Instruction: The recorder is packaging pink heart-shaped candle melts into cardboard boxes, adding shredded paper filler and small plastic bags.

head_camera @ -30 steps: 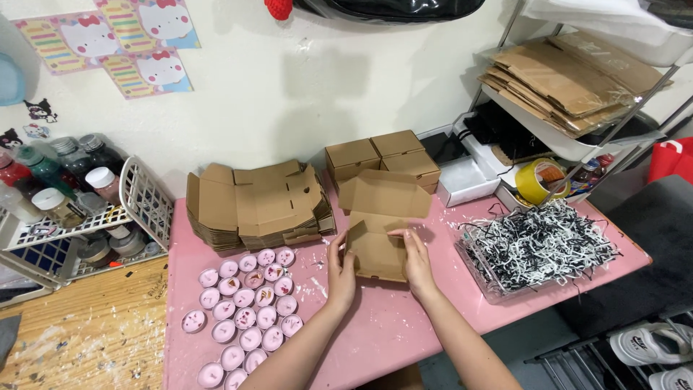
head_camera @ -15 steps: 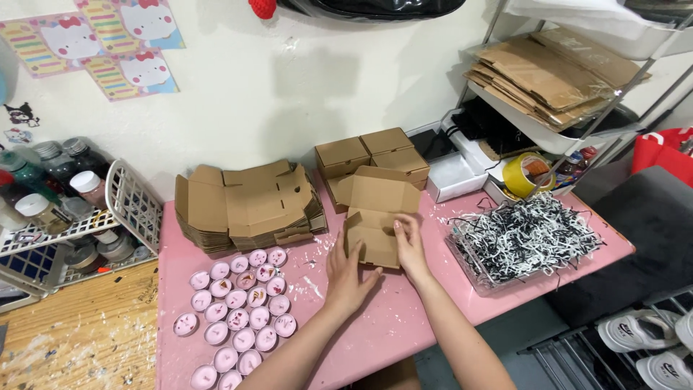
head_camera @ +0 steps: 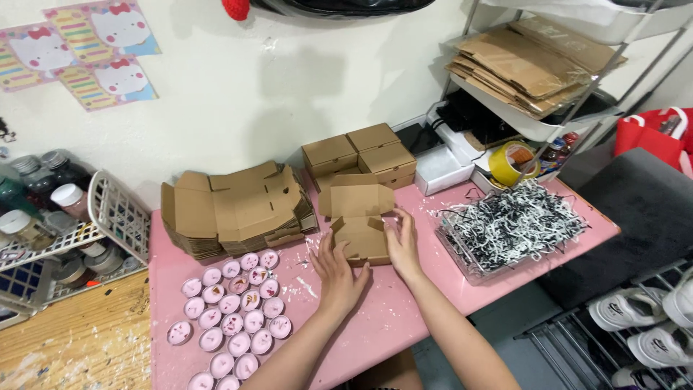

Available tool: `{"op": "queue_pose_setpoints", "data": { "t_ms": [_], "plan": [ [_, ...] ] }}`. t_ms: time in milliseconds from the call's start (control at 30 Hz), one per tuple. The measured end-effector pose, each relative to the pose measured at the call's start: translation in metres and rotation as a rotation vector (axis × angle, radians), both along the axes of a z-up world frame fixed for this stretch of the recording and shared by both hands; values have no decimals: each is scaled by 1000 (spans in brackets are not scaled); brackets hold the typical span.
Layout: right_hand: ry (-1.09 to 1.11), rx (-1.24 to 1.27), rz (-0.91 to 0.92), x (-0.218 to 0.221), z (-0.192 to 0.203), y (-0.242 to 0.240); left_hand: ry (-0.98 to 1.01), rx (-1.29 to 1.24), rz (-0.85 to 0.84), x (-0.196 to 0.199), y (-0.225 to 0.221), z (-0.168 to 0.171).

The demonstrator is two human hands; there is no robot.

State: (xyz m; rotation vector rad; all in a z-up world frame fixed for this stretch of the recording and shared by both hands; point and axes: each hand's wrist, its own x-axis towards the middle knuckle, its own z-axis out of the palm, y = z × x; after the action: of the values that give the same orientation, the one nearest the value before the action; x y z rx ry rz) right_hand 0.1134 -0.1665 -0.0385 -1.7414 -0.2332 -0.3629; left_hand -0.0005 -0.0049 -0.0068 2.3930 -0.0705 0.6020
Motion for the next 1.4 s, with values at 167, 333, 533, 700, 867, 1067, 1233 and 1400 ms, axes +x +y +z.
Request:
{"op": "queue_pose_setpoints", "data": {
  "t_ms": [167, 333, 533, 700, 867, 1067, 1233, 1400],
  "plan": [
    [-262, -218, -155, -34, 50, -5, -151, 104, -90, -5, -8, 1],
    [-245, -301, -110, -51, 121, -62, -170, 153, -176, -8, -21, 24],
    [-420, -588, -450, -47, 143, -191, -266, 109, -437, 23, -69, 77],
    [50, -771, -210, -35, 117, -221, -129, 139, -630, 95, -146, 74],
    [108, -722, -173, -28, 108, -211, 131, 445, -534, 149, -216, 59],
    [79, -742, -141, -19, 104, -208, 85, 320, -548, 186, -214, 42],
    [260, -837, -185, -5, 83, -208, 121, -218, -614, 182, -171, 75],
    [145, -881, -164, 11, 51, -218, 131, -689, -787, 201, -143, 57]
  ]
}}
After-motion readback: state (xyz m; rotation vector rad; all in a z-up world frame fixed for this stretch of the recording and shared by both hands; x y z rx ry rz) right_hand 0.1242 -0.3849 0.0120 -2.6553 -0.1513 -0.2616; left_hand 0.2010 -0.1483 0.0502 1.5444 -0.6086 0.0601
